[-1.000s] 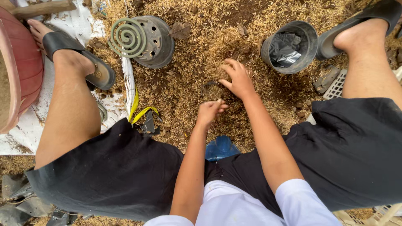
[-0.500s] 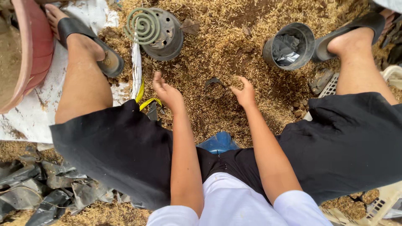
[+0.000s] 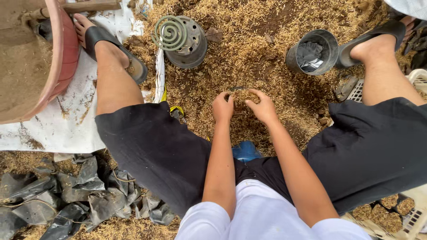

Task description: The person scoops wood shavings from a pile on the floor, compresses them into a ball, places the ball into a small black plastic bag, and then places the bag into a white crate. This process is repeated multiple times.

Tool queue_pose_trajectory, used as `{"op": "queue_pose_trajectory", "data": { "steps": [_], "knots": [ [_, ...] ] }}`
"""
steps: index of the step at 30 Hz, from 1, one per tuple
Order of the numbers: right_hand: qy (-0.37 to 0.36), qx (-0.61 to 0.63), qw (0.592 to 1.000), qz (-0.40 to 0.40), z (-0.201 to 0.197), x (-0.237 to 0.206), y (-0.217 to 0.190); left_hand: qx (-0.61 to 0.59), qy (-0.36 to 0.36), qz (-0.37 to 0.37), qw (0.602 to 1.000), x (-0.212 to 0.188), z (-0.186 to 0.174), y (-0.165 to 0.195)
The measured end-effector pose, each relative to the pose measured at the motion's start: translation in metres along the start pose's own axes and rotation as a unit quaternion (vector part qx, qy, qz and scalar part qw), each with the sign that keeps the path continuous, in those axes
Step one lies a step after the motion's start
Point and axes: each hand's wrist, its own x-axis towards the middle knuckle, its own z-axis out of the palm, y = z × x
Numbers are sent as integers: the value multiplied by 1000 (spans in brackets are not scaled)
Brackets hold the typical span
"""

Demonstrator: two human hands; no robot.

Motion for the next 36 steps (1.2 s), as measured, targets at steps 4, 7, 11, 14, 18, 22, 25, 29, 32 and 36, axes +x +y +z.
{"op": "queue_pose_trajectory", "data": {
  "steps": [4,7,11,14,18,22,25,29,32,36],
  "knots": [
    [106,-98,980,-137,0,-18,8,-31,-38,-82,995,-4,-9,11],
    [100,-183,960,-189,21,-35,8,-91,52,88,991,0,-9,8],
    [93,-308,907,-271,50,-43,0,-160,58,130,977,5,-2,-2],
    [123,-348,876,-309,54,-37,-1,-181,41,122,975,14,-3,-1],
    [141,-371,859,-322,51,-26,9,-139,15,111,984,26,-2,4],
    [99,-378,876,-282,54,-17,14,-146,68,152,975,24,9,5],
    [42,-403,883,-237,54,-2,4,-136,111,172,969,18,15,7],
    [-26,-438,873,-215,38,15,-12,-82,41,148,985,28,-1,22],
    [-22,-346,916,-204,26,9,-9,-79,14,130,988,43,-20,32],
    [119,-166,941,-270,31,-19,11,1,-34,15,999,45,-32,9]
  ]
}}
